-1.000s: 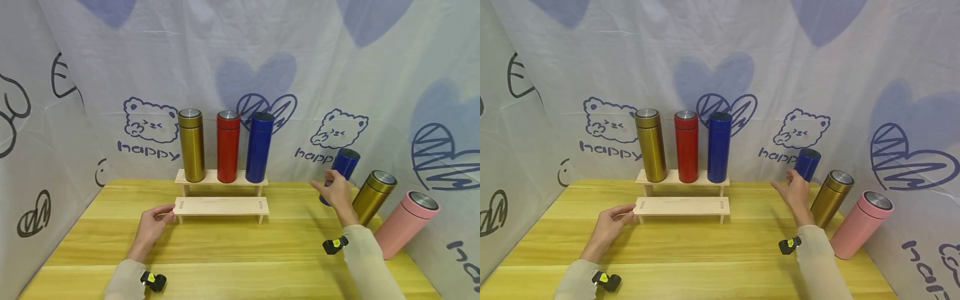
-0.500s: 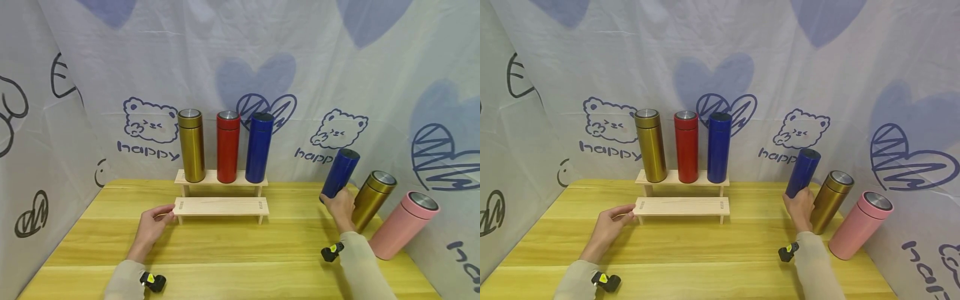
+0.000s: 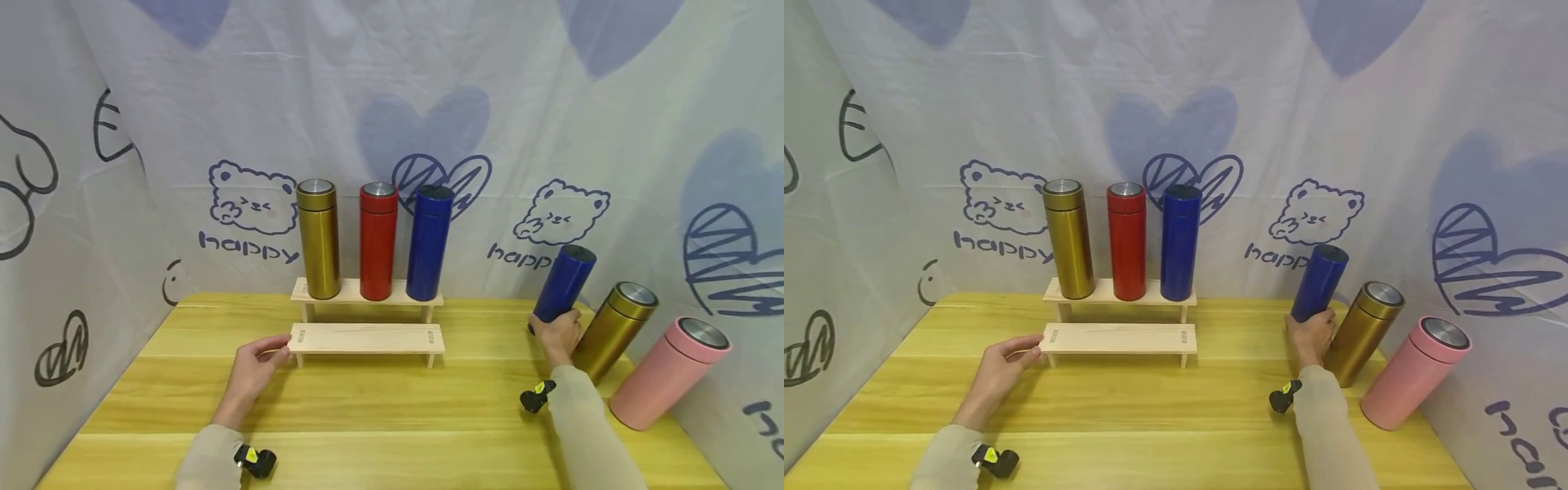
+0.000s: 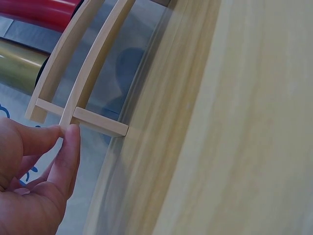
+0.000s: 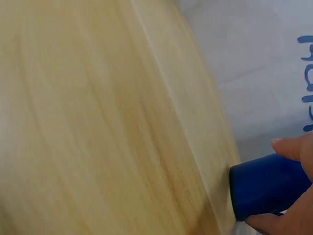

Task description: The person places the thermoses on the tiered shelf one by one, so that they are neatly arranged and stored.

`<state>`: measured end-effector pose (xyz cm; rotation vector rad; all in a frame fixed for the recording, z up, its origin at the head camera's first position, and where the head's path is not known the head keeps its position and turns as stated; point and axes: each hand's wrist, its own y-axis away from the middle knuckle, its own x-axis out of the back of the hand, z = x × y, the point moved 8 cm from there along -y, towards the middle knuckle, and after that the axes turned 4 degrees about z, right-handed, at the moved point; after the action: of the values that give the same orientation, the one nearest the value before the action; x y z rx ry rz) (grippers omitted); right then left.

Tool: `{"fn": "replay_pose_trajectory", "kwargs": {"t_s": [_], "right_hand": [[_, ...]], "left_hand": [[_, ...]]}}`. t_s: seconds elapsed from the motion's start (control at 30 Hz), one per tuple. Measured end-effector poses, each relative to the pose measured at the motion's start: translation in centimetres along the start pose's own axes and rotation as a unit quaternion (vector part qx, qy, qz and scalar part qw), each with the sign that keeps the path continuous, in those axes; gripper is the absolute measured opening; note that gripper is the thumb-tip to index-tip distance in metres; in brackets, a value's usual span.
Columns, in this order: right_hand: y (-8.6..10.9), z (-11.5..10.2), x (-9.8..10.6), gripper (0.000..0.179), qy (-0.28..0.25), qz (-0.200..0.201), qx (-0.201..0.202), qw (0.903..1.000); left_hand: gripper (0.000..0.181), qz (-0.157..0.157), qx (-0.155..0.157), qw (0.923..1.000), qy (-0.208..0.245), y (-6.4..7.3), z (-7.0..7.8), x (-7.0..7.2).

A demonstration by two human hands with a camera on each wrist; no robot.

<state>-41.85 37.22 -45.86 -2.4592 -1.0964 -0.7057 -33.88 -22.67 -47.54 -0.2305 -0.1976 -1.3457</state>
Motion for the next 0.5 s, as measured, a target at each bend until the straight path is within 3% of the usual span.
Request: {"fn": "replay_pose_trajectory", "kwargs": {"t_s": [0.27,0.5], "right_hand": [[-0.48,0.75,-0.29,0.094,0.006,0.006,-0.02,0.9998],[-0.36,0.31,-0.46,0.085,-0.001,0.011,0.005,0.9999]], "left_hand": [[0.034,0.004,0.004,0.9999,-0.01,0.14,0.05,-0.06],[0.034,0.004,0.005,1.0,-0.006,0.1,0.06,0.08]]}}
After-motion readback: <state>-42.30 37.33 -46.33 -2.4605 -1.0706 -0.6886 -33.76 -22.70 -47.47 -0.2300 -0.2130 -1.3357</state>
